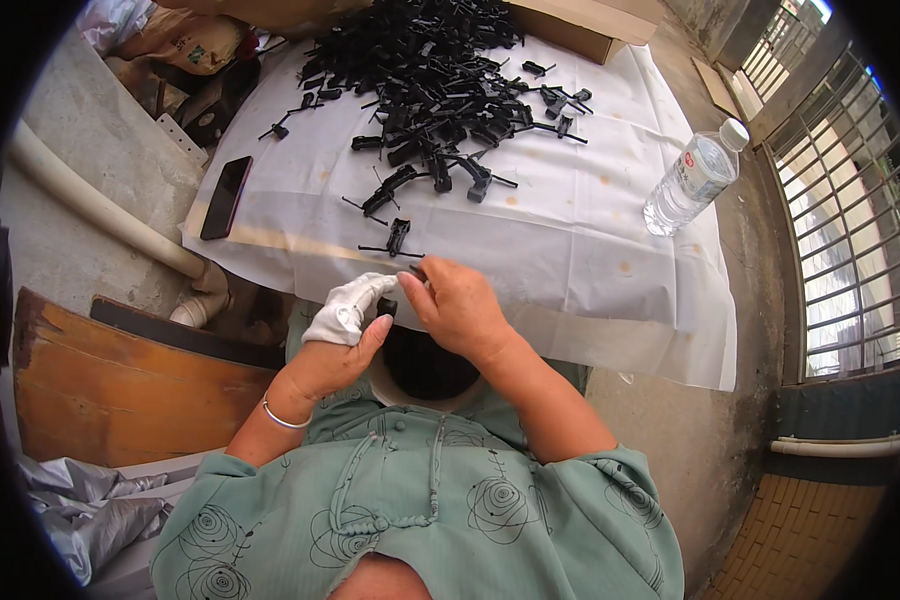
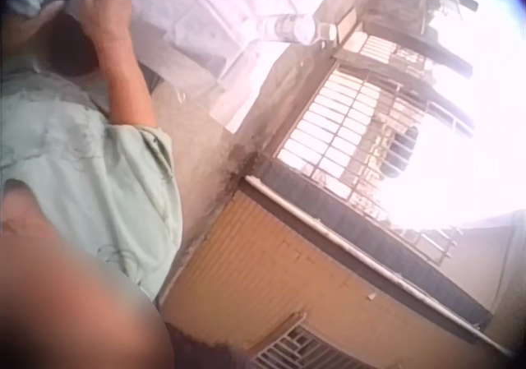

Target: The person is wiping and inspecting small black plastic components with a white cloth at a workstation.

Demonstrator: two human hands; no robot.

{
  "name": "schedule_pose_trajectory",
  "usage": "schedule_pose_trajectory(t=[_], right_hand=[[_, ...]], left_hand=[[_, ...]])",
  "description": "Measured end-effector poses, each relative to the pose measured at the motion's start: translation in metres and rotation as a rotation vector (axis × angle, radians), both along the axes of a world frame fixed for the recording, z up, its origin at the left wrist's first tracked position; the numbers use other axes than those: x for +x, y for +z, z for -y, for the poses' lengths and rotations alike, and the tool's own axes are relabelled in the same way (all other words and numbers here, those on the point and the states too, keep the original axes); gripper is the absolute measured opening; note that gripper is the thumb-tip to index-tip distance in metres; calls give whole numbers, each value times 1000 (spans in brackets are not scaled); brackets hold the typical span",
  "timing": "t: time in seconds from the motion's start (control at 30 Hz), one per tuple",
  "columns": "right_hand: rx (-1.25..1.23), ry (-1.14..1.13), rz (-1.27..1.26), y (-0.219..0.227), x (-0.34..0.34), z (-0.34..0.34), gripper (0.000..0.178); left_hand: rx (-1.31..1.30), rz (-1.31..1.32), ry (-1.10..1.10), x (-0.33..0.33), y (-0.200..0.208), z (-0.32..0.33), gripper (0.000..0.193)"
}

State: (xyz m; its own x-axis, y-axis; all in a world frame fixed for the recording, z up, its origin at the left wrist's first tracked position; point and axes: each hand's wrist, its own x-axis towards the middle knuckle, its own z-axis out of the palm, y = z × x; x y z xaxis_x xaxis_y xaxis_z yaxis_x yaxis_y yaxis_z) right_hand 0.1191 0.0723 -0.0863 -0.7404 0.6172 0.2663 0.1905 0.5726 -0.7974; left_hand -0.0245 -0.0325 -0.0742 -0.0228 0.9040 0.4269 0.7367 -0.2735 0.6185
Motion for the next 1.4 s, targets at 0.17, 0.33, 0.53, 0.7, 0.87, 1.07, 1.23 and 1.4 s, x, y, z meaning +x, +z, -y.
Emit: schedule_pose_trajectory(t=[0.17,0.33,0.53,0.7,0.87,1.07,1.23,1.4], right_hand=[[538,-158,249,-16,-4,-24,9],[635,-30,134,4,1,-2,7],[341,38,-177,10,1,0,11],[283,211,-258,15,0,5,12],[236,-35,-345,15,-1,14,12],[-230,-100,-216,15,1,12,14],[-153,44,-191,17,2,14,24],[-402,12,-155,4,-5,19,27]], left_hand=[[60,112,163,-1,3,-7,29],[-94,214,287,-4,-1,-28,30],[-371,834,66,-2,-2,-23,28],[-483,1168,-175,-3,-7,-18,28],[-421,1204,-163,-1,1,-14,25],[-315,942,-34,8,16,-5,27],[-296,724,90,6,4,-5,31],[31,349,135,17,7,-9,28]])
